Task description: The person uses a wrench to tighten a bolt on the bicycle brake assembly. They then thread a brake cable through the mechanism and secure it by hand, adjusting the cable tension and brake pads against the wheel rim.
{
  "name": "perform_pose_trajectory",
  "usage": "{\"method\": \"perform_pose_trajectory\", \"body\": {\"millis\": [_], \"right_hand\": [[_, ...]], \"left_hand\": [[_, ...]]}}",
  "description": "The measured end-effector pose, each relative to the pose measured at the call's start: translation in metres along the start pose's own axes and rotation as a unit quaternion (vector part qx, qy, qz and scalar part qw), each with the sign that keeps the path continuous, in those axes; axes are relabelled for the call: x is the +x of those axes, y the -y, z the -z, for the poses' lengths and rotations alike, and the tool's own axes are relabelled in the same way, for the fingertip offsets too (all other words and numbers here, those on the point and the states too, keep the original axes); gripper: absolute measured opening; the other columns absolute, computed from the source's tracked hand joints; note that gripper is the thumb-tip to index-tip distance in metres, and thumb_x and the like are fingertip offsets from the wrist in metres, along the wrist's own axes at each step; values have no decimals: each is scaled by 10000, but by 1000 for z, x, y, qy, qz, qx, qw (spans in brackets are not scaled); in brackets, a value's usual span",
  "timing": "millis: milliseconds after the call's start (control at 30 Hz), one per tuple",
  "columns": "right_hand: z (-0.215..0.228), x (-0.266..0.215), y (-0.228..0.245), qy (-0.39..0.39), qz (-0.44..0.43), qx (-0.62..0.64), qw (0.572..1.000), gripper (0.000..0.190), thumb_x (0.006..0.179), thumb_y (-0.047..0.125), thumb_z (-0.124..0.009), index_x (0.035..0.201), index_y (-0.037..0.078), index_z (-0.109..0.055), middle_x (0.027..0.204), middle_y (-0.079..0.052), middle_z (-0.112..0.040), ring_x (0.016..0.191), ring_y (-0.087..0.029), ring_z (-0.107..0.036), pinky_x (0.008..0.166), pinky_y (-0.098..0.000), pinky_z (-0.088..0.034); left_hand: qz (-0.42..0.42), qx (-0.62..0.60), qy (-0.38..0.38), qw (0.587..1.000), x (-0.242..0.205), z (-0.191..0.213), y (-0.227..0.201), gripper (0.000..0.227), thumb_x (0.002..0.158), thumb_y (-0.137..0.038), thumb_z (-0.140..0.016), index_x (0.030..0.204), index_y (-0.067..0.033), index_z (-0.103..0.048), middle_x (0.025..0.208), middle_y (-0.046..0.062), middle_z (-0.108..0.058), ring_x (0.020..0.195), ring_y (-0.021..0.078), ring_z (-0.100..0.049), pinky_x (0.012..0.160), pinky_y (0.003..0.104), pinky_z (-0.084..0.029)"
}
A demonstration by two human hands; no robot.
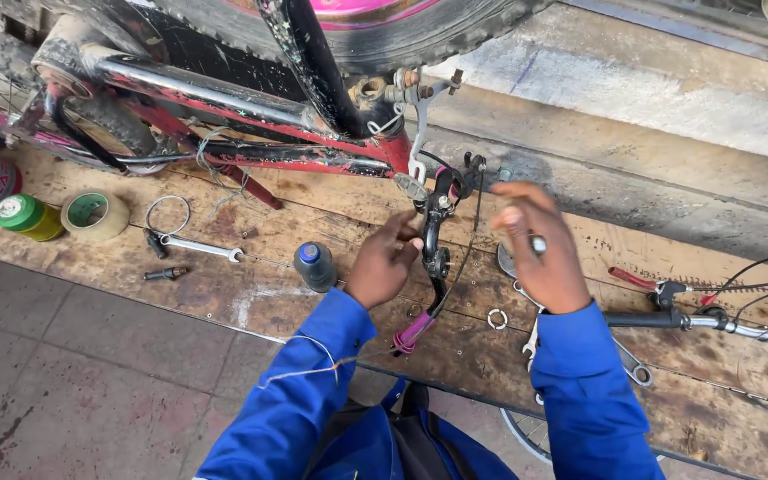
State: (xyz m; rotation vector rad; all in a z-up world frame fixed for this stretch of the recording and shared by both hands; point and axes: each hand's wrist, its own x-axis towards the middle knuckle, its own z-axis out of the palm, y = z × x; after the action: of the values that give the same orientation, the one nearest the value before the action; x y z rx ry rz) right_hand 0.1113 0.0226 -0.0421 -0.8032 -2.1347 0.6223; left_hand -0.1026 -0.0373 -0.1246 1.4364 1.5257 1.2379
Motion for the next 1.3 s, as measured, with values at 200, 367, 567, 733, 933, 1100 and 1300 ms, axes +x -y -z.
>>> {"method": "perform_pose_trajectory", "body": {"millis": [200,367,567,733,933,1100,1300], "right_hand": [[-41,-8,-8,151,-169,-8,974,224,1017,131,-482,1232,113,-541,908,-168,-681,726,-299,-731,832,-538,-512],[-55,-6,-23,99,-274,24,956,147,1052,167,-425,1173,101,-476,1005,-158,-663,656,-250,-710,828,-515,-497],[-70,-16,-77,7,-284,69,956,116,1018,228,-543,1049,130,-597,812,-98,-631,681,-248,-607,736,-424,-470],[-26,-15,-60,-168,-226,63,957,109,1063,145,-561,985,106,-627,703,-44,-547,714,-162,-477,729,-314,-416],[56,-10,14,-99,-80,-36,991,214,1043,241,-622,976,42,-664,899,-95,-660,813,-206,-616,780,-370,-534],[80,-26,50,-43,-168,-104,979,178,965,199,-693,1078,62,-693,890,-94,-682,763,-193,-641,759,-366,-553],[50,-45,46,31,-234,-17,972,210,894,265,-656,982,88,-727,1034,-54,-758,1008,-183,-698,932,-356,-526]], "left_hand": [[160,-226,26,961,-11,-25,60,275,1048,-196,-443,941,-10,-615,769,192,-697,735,255,-738,650,350,-649],[171,-300,13,939,-11,-17,56,277,1060,-179,-380,1022,34,-553,862,228,-694,798,288,-741,681,374,-667],[204,-206,61,955,-7,-17,49,294,1038,-163,-428,1172,80,-524,961,239,-702,849,267,-739,701,368,-669],[223,-198,83,951,-15,-16,51,370,984,-132,-561,1260,112,-527,983,247,-695,833,231,-734,677,321,-659],[221,-244,99,939,-23,17,44,266,948,-209,-614,1165,-56,-605,969,92,-703,800,176,-675,680,290,-555],[111,-224,208,946,-35,29,6,346,925,-109,-600,1267,-133,-554,1183,85,-667,1057,207,-633,826,344,-593],[63,-14,518,853,-62,31,-121,1020,588,-732,-505,1413,-136,-429,1404,141,-473,1103,268,-553,875,390,-515]]}}
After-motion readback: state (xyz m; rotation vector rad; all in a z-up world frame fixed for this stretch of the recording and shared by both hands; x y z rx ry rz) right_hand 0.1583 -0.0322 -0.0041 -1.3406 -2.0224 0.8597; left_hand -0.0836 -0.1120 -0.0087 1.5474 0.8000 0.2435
